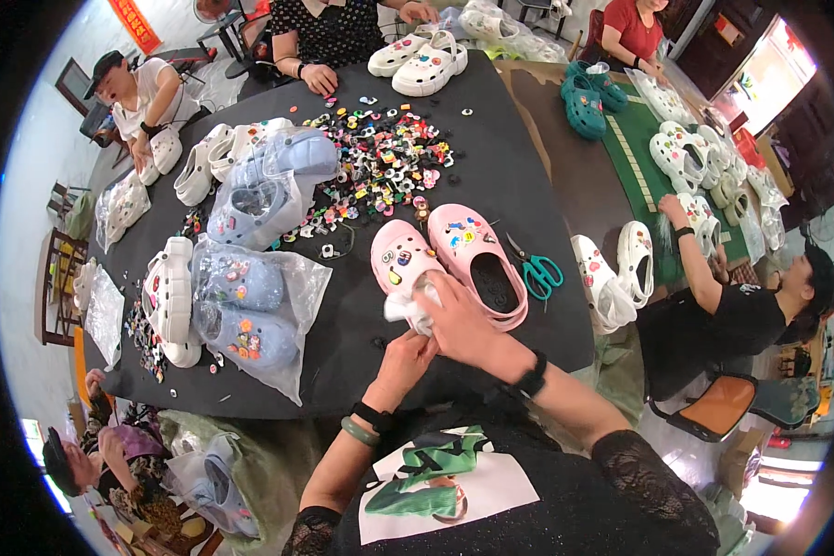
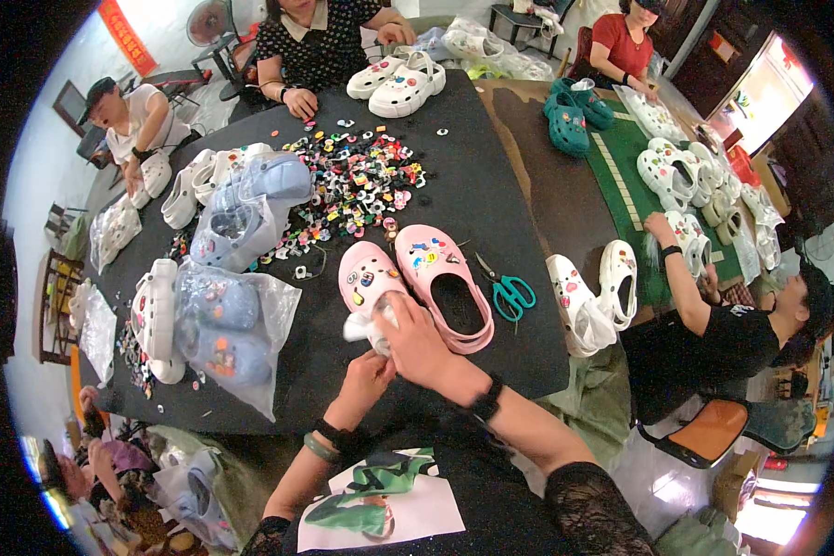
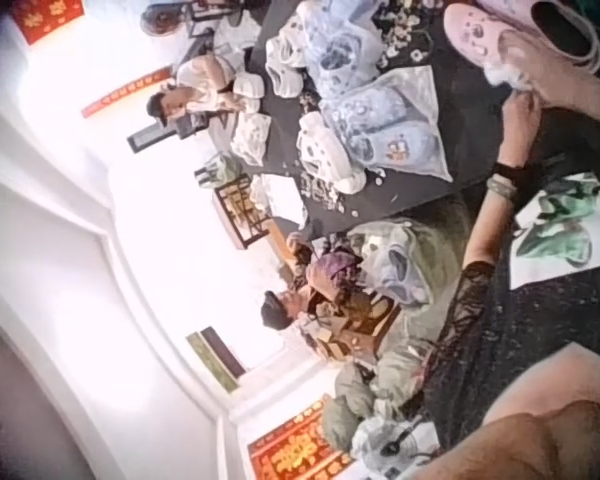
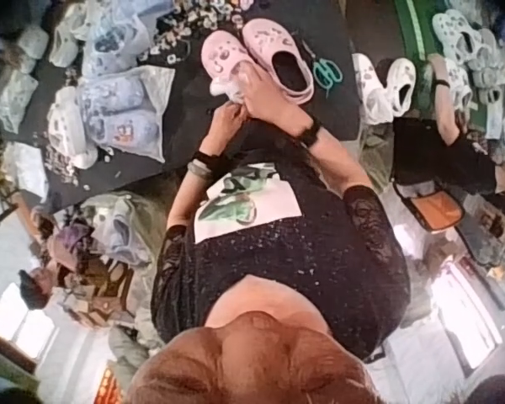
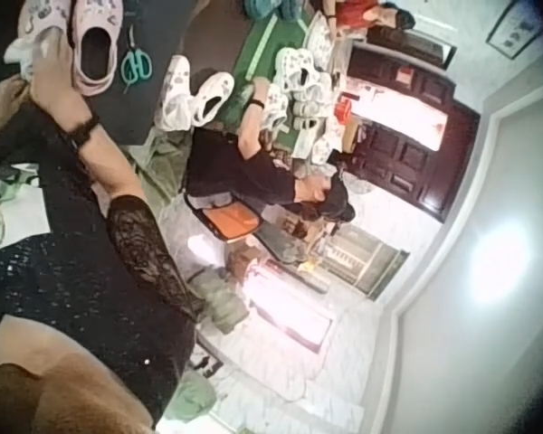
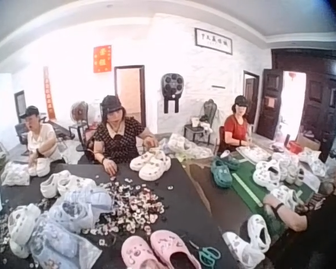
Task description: The recorder helps assemble and package decorative clogs by attaching charms and placing them into plastic bags in a shared workspace.
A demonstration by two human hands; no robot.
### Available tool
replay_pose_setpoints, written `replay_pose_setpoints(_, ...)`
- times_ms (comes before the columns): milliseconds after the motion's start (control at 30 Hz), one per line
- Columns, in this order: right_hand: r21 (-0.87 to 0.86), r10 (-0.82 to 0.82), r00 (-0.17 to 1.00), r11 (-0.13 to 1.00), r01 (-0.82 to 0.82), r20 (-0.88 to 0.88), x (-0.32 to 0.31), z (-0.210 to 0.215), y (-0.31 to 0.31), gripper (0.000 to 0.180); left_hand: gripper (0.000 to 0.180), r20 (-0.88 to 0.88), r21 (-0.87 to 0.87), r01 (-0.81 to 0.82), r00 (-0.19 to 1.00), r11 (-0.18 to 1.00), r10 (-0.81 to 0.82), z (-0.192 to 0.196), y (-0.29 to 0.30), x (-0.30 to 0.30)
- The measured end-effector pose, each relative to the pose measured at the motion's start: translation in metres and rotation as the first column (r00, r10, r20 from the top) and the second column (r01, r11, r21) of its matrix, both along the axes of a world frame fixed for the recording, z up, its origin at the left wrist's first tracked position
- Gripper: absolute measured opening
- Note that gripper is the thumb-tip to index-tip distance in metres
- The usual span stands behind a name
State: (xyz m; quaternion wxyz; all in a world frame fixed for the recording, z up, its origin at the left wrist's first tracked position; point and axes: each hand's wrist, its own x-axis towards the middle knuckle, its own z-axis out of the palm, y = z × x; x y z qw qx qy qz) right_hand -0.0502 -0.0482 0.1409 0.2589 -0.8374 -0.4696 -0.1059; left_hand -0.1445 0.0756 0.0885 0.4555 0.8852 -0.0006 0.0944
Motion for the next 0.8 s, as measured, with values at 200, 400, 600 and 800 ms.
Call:
replay_pose_setpoints(200, -0.249, 0.192, 0.981, 0.951, -0.183, 0.013, -0.010, -0.029, -0.015, 0.037, 0.009, -0.105, -0.165, 0.066, 0.991, 0.984, -0.084, 0.007, 0.001, 0.002)
replay_pose_setpoints(400, -0.138, 0.067, 0.994, 0.987, -0.078, -0.085, 0.005, -0.031, -0.004, 0.032, 0.015, 0.052, -0.087, 0.160, 0.986, 0.983, -0.156, 0.016, -0.008, -0.001)
replay_pose_setpoints(600, 0.016, -0.389, 0.919, 0.920, 0.391, -0.063, 0.000, -0.014, -0.062, 0.046, 0.031, -0.044, -0.285, -0.182, 0.983, 0.941, 0.177, 0.002, 0.026, -0.032)
replay_pose_setpoints(800, -0.252, -0.420, 0.821, 0.905, 0.344, -0.387, 0.026, -0.031, -0.023, 0.047, 0.056, -0.399, -0.525, -0.266, 0.916, 0.809, 0.042, -0.011, 0.024, 0.008)
